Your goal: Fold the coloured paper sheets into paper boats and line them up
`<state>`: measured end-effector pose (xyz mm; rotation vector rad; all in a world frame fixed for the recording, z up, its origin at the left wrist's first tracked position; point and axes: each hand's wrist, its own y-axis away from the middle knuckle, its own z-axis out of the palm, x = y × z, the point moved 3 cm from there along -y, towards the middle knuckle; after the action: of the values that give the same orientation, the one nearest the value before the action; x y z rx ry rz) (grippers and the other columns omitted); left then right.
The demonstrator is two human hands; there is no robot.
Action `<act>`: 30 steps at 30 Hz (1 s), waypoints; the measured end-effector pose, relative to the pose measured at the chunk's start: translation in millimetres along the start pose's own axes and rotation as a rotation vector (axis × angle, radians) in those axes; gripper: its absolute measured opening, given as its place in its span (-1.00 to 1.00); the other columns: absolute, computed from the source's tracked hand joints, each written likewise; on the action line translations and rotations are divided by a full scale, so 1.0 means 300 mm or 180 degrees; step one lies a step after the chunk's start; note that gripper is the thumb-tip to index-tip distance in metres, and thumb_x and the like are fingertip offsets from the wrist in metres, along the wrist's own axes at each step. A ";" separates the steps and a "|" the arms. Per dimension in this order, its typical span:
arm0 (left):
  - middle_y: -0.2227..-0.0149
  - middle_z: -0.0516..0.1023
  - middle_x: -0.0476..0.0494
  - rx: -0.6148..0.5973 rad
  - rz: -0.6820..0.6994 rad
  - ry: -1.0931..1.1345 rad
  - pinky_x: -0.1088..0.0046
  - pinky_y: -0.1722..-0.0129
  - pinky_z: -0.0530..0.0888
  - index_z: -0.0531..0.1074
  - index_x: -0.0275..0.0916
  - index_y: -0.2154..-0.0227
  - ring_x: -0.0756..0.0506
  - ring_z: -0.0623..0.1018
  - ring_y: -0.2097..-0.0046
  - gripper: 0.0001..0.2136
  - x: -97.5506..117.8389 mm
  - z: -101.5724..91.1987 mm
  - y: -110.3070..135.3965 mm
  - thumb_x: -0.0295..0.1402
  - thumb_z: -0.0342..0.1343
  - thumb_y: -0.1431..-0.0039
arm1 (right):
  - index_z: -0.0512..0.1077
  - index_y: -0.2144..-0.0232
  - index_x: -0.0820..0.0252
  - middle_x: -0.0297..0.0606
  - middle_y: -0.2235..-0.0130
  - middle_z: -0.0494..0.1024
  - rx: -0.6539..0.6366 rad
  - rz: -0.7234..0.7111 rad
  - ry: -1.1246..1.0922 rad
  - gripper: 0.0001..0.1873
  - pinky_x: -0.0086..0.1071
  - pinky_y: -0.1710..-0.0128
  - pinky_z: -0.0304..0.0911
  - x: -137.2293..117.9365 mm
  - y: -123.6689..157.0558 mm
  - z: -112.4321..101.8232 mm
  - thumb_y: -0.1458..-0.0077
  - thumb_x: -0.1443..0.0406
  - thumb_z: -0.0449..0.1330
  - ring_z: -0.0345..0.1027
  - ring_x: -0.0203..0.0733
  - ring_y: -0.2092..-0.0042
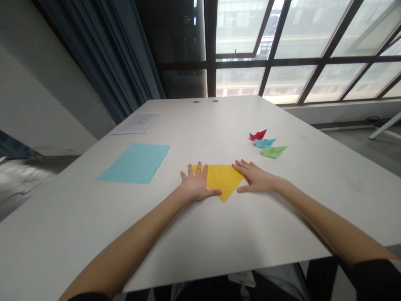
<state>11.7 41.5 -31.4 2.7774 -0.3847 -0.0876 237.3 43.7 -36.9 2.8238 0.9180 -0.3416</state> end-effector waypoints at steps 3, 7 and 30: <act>-0.28 -0.44 -0.26 -0.0006 0.0090 -0.0020 -0.29 -0.02 -0.07 -0.37 -0.21 -0.23 -0.55 -0.29 -0.22 0.02 -0.009 -0.004 -0.003 0.34 -0.27 0.22 | -0.09 -0.22 0.16 -0.04 -0.24 0.00 0.0277 -0.0235 -0.0074 -0.03 0.08 -0.17 -0.25 -0.008 -0.002 -0.021 0.12 -0.18 0.06 -0.19 0.13 -0.24; -0.28 -0.39 -0.32 0.0010 0.0168 0.0004 -0.29 -0.02 -0.06 -0.32 -0.23 -0.24 -0.58 -0.26 -0.21 0.08 -0.010 -0.011 0.001 0.37 -0.24 0.29 | 0.11 -0.14 0.14 -0.05 -0.14 0.21 0.0639 -0.0638 -0.0115 -0.19 -0.02 -0.11 -0.04 -0.023 -0.006 -0.048 0.08 -0.11 0.11 0.05 0.04 -0.15; -0.13 0.23 -0.34 0.0823 -0.0043 -0.0014 -0.02 -0.02 0.15 0.00 -0.22 -0.15 -0.30 0.23 -0.12 -0.40 -0.122 -0.210 0.009 0.03 -0.23 -0.12 | 0.31 0.17 0.14 -0.20 0.20 0.47 0.2373 0.0410 -0.1191 -0.74 -0.35 0.36 0.30 -0.020 0.008 -0.122 -0.12 0.22 -0.04 0.36 -0.24 0.37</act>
<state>-17.7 69.3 29.3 3.0351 -0.4038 -0.0501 240.1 46.3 0.2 3.2244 0.6023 -1.3876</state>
